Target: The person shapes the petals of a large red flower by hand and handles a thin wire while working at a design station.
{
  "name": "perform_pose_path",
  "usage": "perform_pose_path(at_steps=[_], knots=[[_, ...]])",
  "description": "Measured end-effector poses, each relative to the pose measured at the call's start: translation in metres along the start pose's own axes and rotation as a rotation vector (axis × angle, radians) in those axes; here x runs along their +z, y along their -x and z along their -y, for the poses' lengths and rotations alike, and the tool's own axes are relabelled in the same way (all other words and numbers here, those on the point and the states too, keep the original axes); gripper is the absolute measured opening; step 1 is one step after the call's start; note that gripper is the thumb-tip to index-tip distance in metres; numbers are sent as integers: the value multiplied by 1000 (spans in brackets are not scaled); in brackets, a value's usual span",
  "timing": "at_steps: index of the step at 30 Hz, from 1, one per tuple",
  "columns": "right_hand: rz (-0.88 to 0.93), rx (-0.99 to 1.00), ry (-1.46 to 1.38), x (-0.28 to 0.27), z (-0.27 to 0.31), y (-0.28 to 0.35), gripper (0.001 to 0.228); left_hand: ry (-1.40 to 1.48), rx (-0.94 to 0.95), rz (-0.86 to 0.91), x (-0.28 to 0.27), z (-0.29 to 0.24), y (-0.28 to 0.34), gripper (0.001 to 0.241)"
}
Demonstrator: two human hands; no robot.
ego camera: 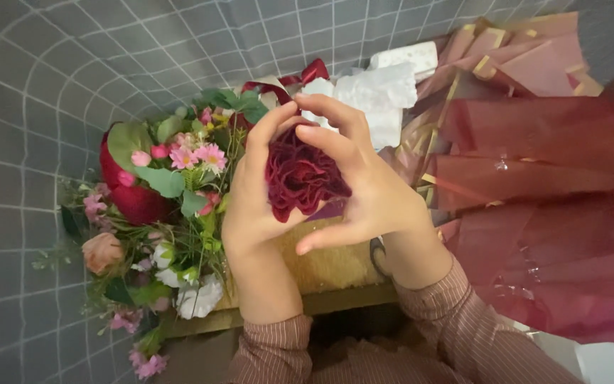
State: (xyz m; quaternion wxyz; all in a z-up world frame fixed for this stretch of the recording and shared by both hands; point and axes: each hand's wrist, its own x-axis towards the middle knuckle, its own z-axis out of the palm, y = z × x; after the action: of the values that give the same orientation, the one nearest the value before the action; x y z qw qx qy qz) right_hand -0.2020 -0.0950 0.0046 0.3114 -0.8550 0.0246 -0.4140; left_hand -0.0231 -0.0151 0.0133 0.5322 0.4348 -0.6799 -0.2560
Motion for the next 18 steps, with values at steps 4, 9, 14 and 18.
perform_pose_path(at_steps=[4, 9, 14, 18], knots=[[4, -20, 4, 0, -2, -3, 104, -21, -13, -10, 1, 2, 0, 83], [12, -12, 1, -3, -3, -1, 106, -40, -53, 11, 3, -1, -1, 86], [10, -14, 10, -3, -2, -1, 105, -39, -60, 27, 4, -2, 0, 84], [10, -21, 18, -3, -2, -1, 105, -33, -78, 36, 3, -5, 0, 85]])
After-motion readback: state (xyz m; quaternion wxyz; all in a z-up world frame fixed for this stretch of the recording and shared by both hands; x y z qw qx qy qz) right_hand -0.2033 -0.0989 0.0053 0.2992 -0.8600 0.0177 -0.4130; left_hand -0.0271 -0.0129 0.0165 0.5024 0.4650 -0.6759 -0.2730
